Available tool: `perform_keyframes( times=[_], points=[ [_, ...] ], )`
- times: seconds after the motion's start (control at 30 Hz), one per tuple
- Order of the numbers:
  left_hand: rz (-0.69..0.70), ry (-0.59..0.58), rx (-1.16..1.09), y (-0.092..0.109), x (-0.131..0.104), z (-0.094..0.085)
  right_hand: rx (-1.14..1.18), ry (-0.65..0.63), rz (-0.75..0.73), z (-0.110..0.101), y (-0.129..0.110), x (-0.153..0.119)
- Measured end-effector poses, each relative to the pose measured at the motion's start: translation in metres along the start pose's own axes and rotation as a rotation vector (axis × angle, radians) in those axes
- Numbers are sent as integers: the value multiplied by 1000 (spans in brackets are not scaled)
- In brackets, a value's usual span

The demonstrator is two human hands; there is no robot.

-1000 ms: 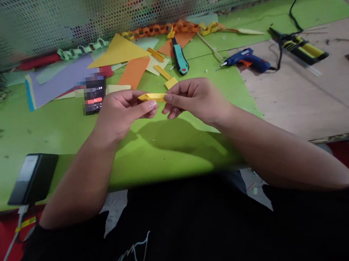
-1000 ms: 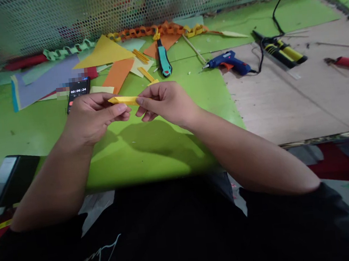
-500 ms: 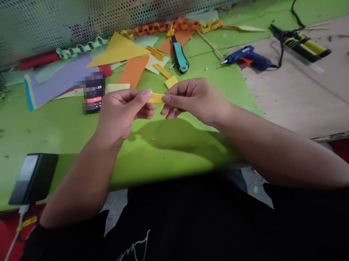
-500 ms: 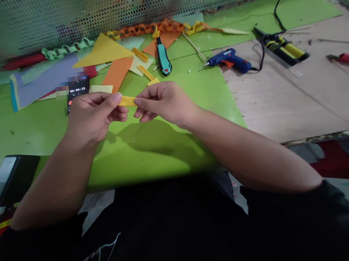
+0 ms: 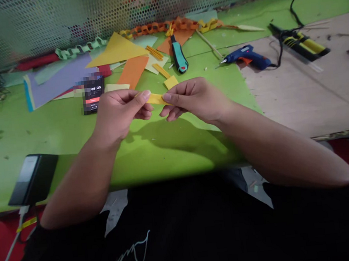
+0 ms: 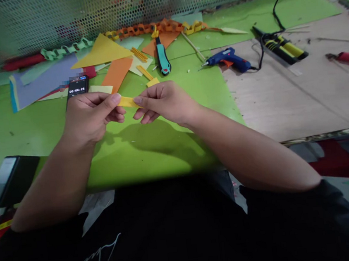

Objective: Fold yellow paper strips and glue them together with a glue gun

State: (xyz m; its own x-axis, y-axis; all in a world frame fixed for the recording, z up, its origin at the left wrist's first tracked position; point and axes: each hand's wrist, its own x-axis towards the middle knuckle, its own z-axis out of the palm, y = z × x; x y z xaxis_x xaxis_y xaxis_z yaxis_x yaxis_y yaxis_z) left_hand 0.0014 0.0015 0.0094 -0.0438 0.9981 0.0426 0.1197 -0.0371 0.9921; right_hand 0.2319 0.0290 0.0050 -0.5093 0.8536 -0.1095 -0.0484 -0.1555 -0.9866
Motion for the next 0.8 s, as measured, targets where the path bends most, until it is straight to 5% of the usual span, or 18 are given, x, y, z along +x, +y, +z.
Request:
perform_keyframes(
  times=[0.8],
  points=[
    [110, 21, 42, -1, 1, -1, -8, 9, -56, 0, 0, 1]
  ],
)
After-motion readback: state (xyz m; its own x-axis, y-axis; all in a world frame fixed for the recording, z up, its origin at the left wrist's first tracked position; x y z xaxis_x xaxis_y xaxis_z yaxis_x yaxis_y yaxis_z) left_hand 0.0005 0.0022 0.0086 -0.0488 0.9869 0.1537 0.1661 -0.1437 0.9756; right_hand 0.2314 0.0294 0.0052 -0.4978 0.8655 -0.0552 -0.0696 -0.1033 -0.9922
